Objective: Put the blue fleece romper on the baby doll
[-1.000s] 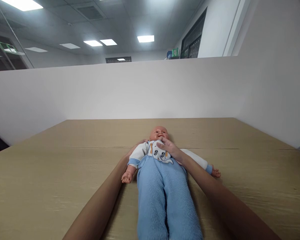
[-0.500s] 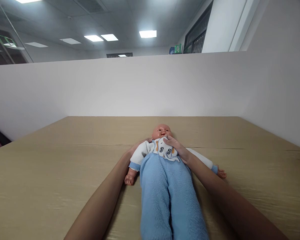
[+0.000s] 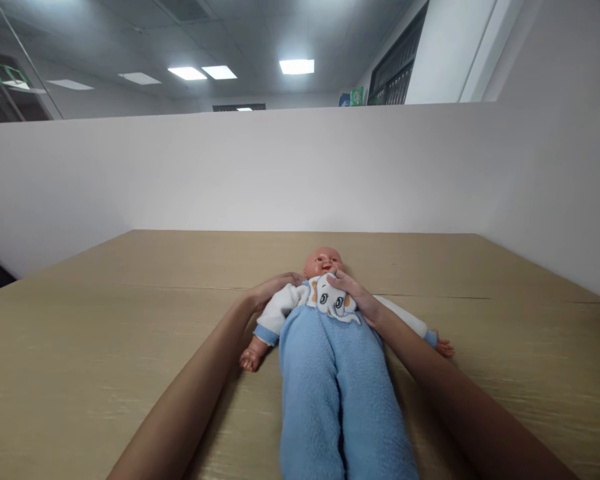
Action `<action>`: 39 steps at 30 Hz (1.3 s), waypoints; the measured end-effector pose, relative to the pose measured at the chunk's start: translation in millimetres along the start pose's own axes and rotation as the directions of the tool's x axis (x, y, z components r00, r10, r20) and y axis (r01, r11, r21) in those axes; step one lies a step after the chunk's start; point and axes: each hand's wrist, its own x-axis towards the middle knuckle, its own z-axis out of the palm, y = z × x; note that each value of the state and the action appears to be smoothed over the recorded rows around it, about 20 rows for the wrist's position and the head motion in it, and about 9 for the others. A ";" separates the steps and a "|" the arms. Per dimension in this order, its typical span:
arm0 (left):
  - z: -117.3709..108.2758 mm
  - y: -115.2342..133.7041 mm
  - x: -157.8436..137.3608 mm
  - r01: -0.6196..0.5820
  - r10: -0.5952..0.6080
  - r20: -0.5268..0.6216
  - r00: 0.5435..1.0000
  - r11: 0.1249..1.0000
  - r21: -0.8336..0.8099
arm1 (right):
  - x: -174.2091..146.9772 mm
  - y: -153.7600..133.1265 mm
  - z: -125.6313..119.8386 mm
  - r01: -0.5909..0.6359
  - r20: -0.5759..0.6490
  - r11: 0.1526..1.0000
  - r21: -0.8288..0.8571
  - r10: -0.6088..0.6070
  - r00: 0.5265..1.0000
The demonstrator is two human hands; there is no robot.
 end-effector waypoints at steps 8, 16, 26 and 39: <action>-22.6 -3.3 -2.7 0.015 -0.029 0.128 0.991 0.994 0.112 | 0.0 -13.9 10.4 -0.016 -0.045 0.994 -0.112 0.010 0.999; -28.9 -0.8 -5.5 -0.062 0.009 0.209 0.978 0.967 0.249 | 6.5 -12.3 8.7 -0.010 -0.108 0.890 -0.455 -0.045 0.993; -41.0 12.4 -22.6 0.111 -0.227 0.209 0.951 0.883 0.457 | 11.6 -3.8 4.3 0.052 -0.072 0.766 -0.641 -0.128 0.989; -54.6 1.9 -25.0 0.111 -0.287 0.164 0.944 0.742 0.661 | 12.4 -2.8 4.5 0.062 -0.058 0.765 -0.641 -0.129 0.990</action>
